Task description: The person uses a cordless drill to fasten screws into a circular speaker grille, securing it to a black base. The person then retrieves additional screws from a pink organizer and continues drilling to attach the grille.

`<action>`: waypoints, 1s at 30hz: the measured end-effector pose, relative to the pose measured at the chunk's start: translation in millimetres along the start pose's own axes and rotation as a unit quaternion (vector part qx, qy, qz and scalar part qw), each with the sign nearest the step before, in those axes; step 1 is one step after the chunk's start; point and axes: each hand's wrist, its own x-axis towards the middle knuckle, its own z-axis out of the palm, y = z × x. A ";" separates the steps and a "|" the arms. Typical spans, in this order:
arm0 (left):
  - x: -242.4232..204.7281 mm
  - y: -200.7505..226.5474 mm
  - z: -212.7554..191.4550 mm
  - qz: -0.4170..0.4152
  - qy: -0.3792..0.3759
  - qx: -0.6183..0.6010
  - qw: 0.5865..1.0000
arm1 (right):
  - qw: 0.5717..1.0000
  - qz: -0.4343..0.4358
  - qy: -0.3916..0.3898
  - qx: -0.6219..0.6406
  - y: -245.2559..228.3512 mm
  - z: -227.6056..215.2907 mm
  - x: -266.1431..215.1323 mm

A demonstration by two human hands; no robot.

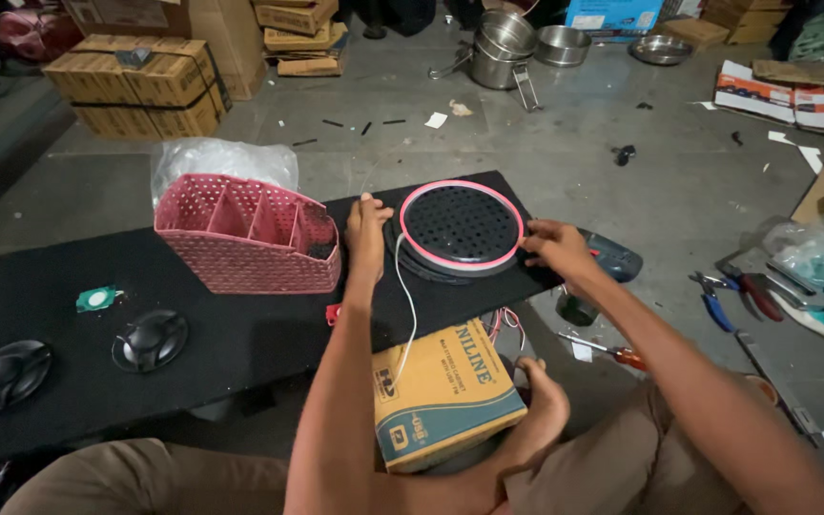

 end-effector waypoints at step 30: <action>-20.1 16.6 11.8 0.124 0.086 0.299 0.942 | 0.979 -0.093 0.126 -0.131 8.8 32.2 22.6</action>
